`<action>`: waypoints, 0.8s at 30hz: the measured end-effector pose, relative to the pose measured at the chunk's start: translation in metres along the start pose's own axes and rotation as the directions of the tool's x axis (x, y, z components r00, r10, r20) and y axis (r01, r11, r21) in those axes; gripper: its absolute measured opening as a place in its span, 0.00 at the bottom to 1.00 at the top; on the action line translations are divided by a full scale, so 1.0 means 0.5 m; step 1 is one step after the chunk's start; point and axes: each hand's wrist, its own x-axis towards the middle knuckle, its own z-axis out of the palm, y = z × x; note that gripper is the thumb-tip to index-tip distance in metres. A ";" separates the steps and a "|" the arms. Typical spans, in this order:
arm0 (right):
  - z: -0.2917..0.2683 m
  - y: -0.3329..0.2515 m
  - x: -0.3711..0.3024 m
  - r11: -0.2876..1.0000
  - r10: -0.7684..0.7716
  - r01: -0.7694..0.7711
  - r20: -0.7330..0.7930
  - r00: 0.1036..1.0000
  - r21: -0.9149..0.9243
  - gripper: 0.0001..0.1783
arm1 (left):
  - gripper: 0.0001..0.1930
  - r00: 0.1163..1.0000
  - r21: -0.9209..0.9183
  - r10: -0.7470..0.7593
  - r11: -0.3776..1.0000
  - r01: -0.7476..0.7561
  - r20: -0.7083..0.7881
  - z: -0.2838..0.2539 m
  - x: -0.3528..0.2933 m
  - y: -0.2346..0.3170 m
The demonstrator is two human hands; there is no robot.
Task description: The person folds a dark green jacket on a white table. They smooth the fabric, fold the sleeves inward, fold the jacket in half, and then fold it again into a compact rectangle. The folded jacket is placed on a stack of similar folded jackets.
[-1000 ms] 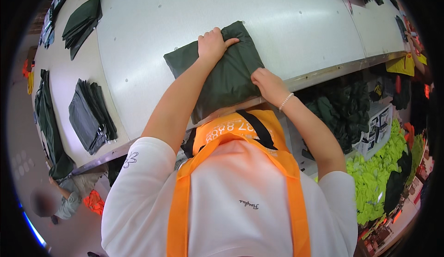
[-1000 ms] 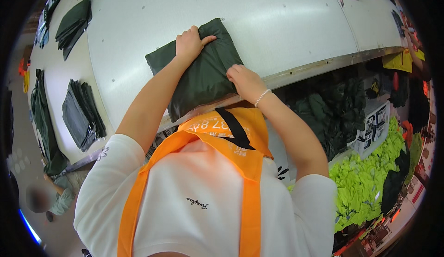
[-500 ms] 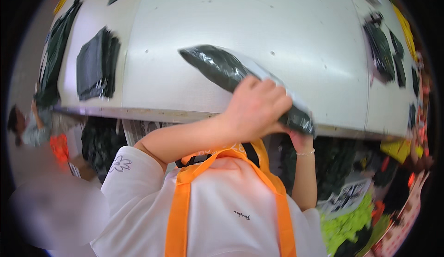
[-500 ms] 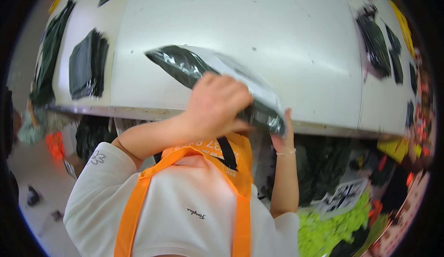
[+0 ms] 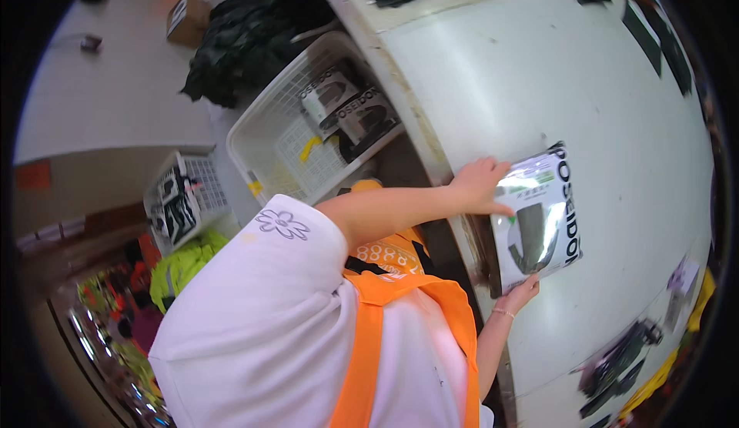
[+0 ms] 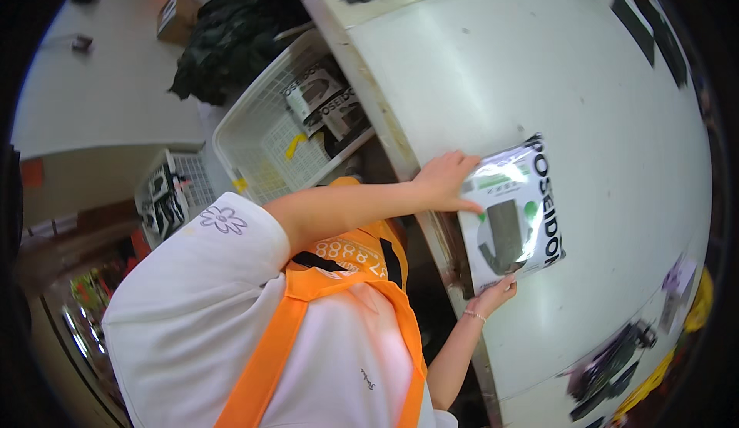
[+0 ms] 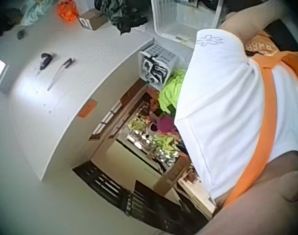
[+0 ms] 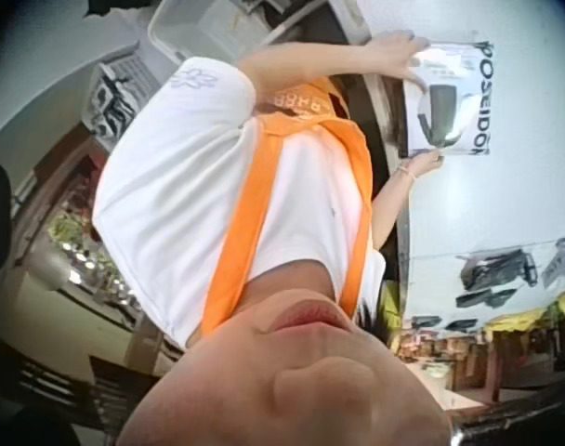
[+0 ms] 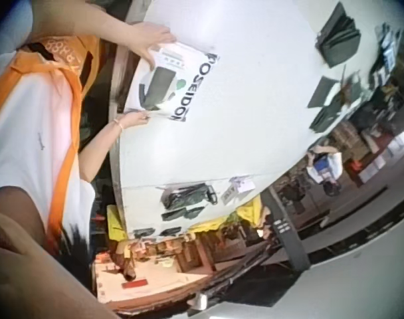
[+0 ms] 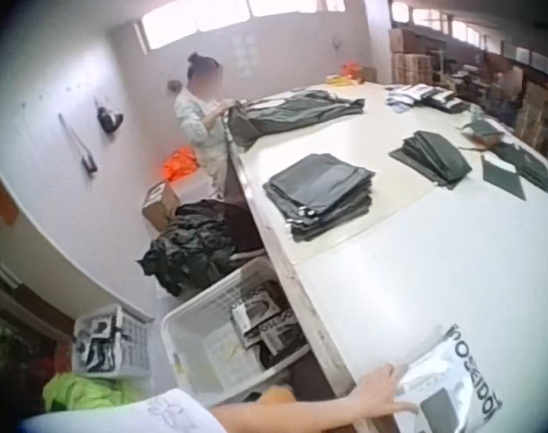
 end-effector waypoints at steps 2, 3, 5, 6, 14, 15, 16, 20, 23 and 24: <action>0.031 -0.012 -0.018 0.992 -0.034 0.048 0.114 0.993 -0.116 0.29 | 0.46 0.990 -0.126 -0.135 0.984 0.128 -0.047 -0.039 -0.088 -0.070; 0.064 -0.016 -0.029 0.977 -0.052 0.089 0.192 0.980 -0.193 0.29 | 0.47 0.978 -0.170 -0.191 0.970 0.175 -0.084 -0.061 -0.133 -0.104; 0.047 -0.042 -0.001 0.947 -0.062 0.165 0.347 0.936 -0.277 0.29 | 0.47 0.933 -0.252 -0.342 0.918 0.307 -0.108 -0.055 -0.187 -0.061; 0.108 -0.046 -0.045 0.927 -0.025 0.171 0.402 0.915 -0.333 0.30 | 0.48 0.899 -0.323 -0.434 0.861 0.392 -0.067 -0.104 -0.225 -0.093; 0.629 -0.017 -0.358 0.589 -0.086 0.733 0.875 0.477 -0.341 0.37 | 0.42 0.532 -0.663 -0.780 0.591 0.458 -0.328 -0.300 -0.575 -0.407; 0.688 -0.024 -0.394 0.554 -0.044 0.754 0.892 0.450 -0.353 0.37 | 0.42 0.543 -0.660 -0.776 0.594 0.460 -0.320 -0.307 -0.584 -0.442; 0.742 0.005 -0.388 0.553 -0.046 0.765 0.905 0.422 -0.329 0.38 | 0.42 0.567 -0.647 -0.765 0.603 0.466 -0.306 -0.319 -0.586 -0.481; 0.894 0.075 -0.329 0.120 -0.075 0.879 0.878 0.472 -0.462 0.44 | 0.54 0.567 -0.763 -0.824 0.377 0.525 -0.017 -0.314 -0.535 -0.669; 0.905 0.075 -0.319 0.158 0.006 0.890 0.901 0.433 -0.428 0.46 | 0.57 0.613 -0.648 -0.716 0.299 0.701 0.333 -0.294 -0.514 -0.730; 0.895 0.069 -0.322 0.187 0.019 0.902 0.919 0.393 -0.389 0.48 | 0.57 0.623 -0.573 -0.631 0.324 0.753 0.462 -0.285 -0.521 -0.732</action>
